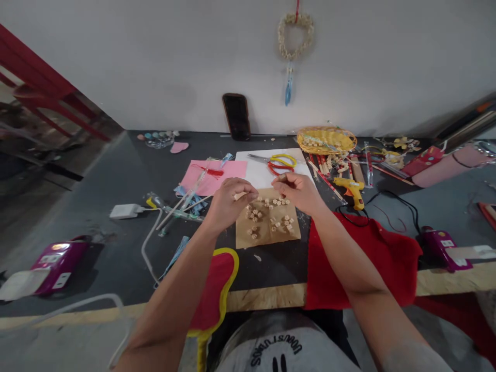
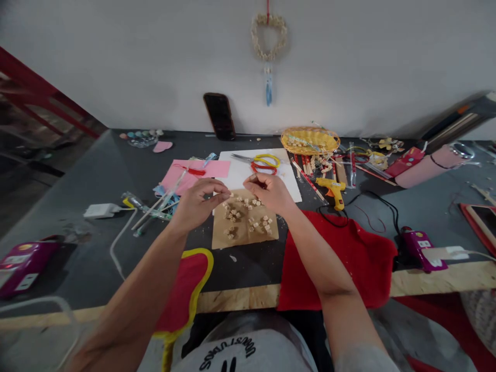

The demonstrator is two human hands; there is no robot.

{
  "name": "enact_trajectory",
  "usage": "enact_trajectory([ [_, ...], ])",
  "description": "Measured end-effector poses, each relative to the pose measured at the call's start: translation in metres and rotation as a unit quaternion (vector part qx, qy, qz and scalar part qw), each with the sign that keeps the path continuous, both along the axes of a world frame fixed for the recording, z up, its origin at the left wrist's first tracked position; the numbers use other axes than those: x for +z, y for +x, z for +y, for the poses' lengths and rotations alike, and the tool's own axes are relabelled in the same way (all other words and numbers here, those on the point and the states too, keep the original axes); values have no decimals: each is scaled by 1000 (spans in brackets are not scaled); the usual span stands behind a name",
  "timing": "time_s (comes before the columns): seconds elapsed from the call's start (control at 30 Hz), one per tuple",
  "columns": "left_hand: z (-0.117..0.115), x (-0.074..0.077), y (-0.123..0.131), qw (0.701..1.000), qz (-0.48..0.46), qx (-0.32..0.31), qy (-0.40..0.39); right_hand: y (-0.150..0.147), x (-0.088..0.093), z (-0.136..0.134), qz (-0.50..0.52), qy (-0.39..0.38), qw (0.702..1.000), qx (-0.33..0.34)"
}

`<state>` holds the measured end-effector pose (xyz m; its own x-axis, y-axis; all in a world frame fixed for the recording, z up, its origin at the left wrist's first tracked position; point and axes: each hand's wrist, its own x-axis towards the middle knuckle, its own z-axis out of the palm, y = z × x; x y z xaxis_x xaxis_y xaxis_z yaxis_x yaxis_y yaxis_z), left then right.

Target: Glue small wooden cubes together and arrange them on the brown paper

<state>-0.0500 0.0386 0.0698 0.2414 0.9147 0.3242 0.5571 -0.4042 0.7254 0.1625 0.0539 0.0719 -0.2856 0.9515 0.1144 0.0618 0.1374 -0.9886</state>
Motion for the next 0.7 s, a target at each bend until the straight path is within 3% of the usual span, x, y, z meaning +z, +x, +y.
enact_trajectory([
  [0.27, 1, 7, 16, 994, -107, 10, 2, -25, -13, -10, 49, -72, 991, 103],
  [0.4, 1, 7, 18, 993, -122, -4, 6, -26, -12, -11, 71, -79, 989, 101],
  [0.53, 1, -1, 9, 999, -30, 7, 37, -14, -2, -7, 97, -67, 992, 47],
  [0.6, 1, -11, 3, 997, 53, 10, 46, -5, 5, -5, 110, -51, 993, 14],
  [0.7, -3, -30, -2, 985, 172, -32, 10, 7, 15, -4, 128, -27, 991, -21],
])
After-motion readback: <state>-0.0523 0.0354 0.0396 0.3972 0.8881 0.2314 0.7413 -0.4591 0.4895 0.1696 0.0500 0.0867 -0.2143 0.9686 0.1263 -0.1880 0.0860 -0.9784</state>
